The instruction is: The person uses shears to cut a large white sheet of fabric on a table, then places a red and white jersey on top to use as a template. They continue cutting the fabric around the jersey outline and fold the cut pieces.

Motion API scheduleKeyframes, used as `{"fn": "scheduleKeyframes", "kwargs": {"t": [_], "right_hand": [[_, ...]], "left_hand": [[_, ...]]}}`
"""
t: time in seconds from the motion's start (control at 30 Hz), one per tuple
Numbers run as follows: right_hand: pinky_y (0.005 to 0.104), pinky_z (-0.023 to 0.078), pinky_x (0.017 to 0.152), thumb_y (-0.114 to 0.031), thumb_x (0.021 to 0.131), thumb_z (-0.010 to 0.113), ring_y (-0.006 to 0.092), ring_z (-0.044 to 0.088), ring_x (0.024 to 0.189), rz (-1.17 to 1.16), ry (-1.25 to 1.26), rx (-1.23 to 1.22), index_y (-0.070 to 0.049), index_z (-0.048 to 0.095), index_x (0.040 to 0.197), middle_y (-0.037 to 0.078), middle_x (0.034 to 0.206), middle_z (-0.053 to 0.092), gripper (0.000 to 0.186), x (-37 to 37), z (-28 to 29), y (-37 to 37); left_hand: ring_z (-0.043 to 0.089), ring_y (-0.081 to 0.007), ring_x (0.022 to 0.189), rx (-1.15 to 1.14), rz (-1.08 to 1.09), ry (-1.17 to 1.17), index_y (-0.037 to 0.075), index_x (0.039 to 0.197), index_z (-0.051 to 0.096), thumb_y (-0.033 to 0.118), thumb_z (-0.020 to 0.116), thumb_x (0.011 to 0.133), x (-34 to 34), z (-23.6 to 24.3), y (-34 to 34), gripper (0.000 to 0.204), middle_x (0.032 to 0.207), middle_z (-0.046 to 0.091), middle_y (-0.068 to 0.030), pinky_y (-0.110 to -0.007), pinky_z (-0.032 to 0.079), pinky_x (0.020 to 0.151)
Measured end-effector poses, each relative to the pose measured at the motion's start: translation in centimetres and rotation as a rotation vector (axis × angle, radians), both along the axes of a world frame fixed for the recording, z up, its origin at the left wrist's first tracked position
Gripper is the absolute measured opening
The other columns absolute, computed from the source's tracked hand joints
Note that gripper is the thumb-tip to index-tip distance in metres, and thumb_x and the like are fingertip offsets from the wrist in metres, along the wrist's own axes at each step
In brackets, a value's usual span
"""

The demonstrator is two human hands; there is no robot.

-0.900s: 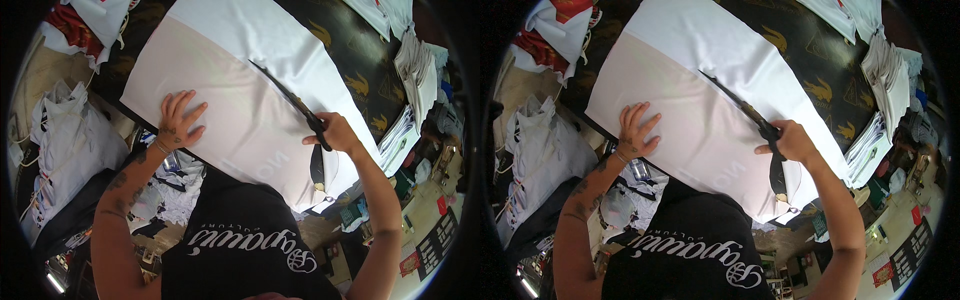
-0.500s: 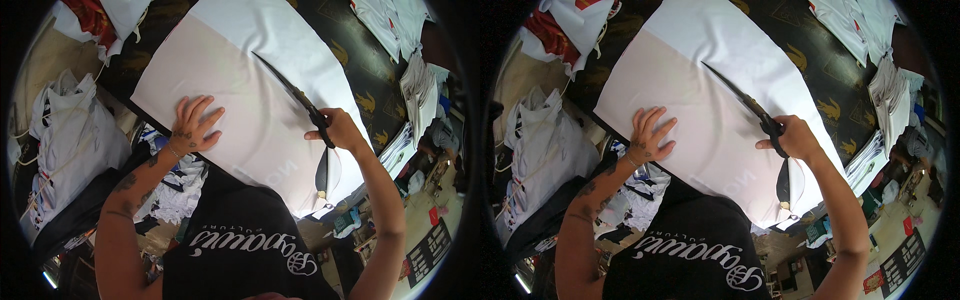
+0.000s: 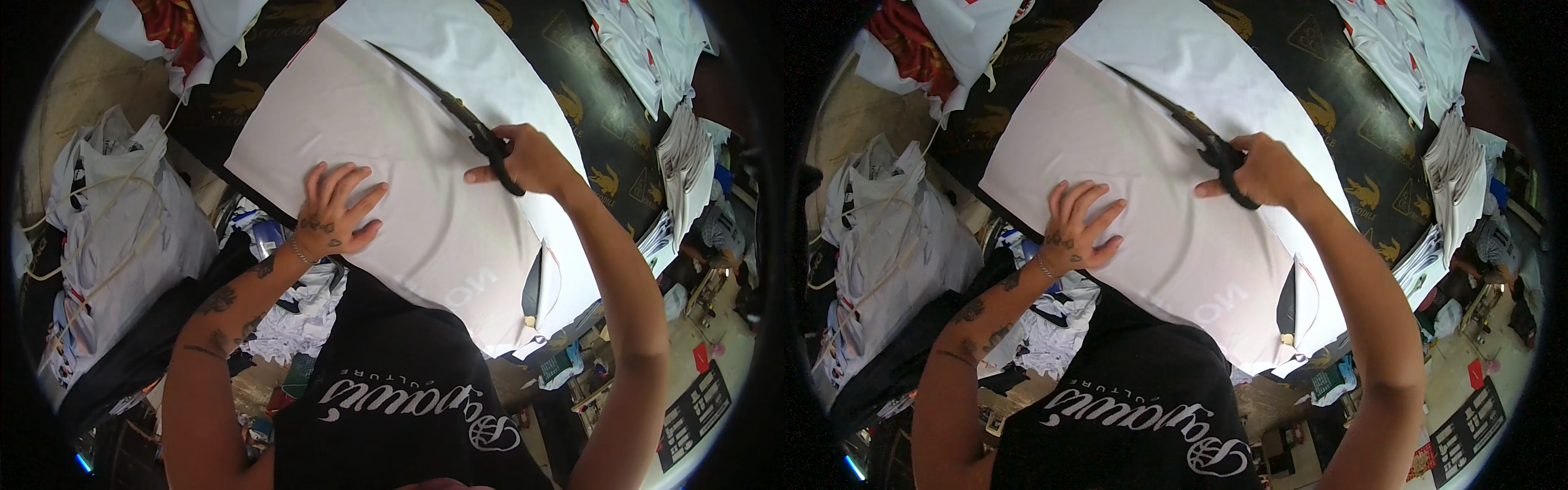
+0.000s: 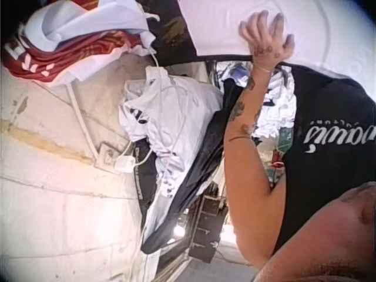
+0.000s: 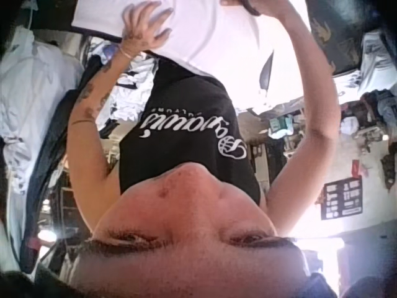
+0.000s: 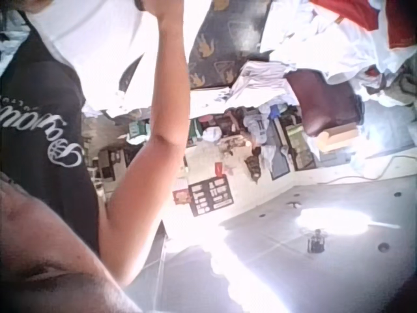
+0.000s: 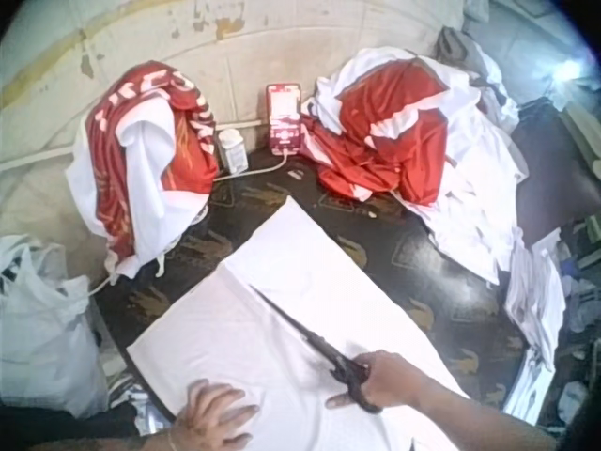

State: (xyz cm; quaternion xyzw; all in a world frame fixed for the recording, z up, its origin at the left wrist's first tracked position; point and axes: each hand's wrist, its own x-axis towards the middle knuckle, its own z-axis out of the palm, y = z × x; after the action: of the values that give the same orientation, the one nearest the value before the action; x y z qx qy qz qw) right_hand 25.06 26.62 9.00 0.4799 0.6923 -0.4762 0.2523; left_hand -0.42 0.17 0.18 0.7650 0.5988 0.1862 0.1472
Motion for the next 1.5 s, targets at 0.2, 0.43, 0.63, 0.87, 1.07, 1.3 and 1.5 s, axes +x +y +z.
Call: {"fn": "scheduleKeyframes", "kwargs": {"t": [0.2,0.43,0.63,0.87,1.07,1.3,1.5], "right_hand": [[0.0375,0.057,0.08,-0.069,0.062,0.093,0.0272,0.072,0.076,0.052,0.003,0.075,0.003,0.076,0.112,0.014,0.078,0.072,0.09,-2.6,0.5,0.4],[0.0334,0.053,0.068,-0.067,0.062,0.095,0.0212,0.066,0.07,0.062,0.053,0.039,0.007,0.075,0.108,0.008,0.075,0.068,0.09,-6.2,-0.8,2.1],[0.0379,0.054,0.071,-0.071,0.06,0.093,0.0234,0.07,0.075,0.137,0.092,0.184,0.002,0.078,0.103,0.009,0.072,0.068,0.086,-8.8,-1.5,2.4],[0.0423,0.057,0.079,-0.066,0.071,0.088,0.0308,0.075,0.086,-0.085,0.179,0.346,-0.002,0.076,0.111,0.017,0.093,0.077,0.076,1.0,-1.5,-4.7],[0.0374,0.05,0.063,-0.034,0.079,0.093,0.0216,0.062,0.064,-0.547,0.23,0.394,0.003,0.071,0.112,0.012,0.073,0.068,0.054,21.2,1.3,-34.1],[0.0261,0.048,0.055,-0.014,0.08,0.093,0.0089,0.059,0.064,-1.403,0.16,0.335,0.007,0.064,0.132,0.003,0.077,0.066,0.064,23.6,4.1,-57.1],[0.027,0.056,0.067,-0.015,0.073,0.098,0.0119,0.066,0.078,-1.561,0.555,0.706,0.003,0.06,0.139,0.005,0.099,0.067,0.078,18.9,8.0,-60.2]], "left_hand": [[0.048,-0.0352,0.137,-0.04,0.023,0.008,0.018,0.134,0.072,0.042,0.076,0.08,0.0,0.1,-0.3,0.058,0.143,0.055,-0.0143,-0.061,0.023,0.119],[0.046,-0.0324,0.138,-0.003,0.035,-0.017,0.019,0.136,0.068,0.042,0.077,0.077,0.0,0.1,-0.4,0.063,0.144,0.054,-0.0135,-0.063,0.024,0.117],[0.045,-0.0322,0.139,0.04,-0.004,-0.06,0.019,0.138,0.067,0.039,0.075,0.077,-0.3,0.2,-1.0,0.064,0.148,0.052,-0.014,-0.063,0.025,0.117],[0.04,-0.0346,0.144,0.009,0.004,-0.038,0.015,0.14,0.065,0.033,0.074,0.081,0.1,1.9,-0.6,0.063,0.152,0.047,-0.0178,-0.062,0.024,0.118],[0.035,-0.0412,0.148,-0.214,0.136,0.085,0.014,0.148,0.056,0.035,0.076,0.086,2.0,5.0,3.3,0.069,0.152,0.045,-0.0223,-0.065,0.022,0.119],[0.047,-0.0417,0.14,0.023,0.251,0.139,0.016,0.146,0.059,0.048,0.07,0.09,24.2,-1.8,17.1,0.066,0.154,0.05,-0.0221,-0.073,0.021,0.115],[0.069,-0.0389,0.106,0.044,-1.107,-0.483,0.005,0.123,0.065,0.023,0.062,0.096,44.6,6.3,0.1,0.033,0.116,0.072,-0.0194,-0.047,0.055,0.092]]}}
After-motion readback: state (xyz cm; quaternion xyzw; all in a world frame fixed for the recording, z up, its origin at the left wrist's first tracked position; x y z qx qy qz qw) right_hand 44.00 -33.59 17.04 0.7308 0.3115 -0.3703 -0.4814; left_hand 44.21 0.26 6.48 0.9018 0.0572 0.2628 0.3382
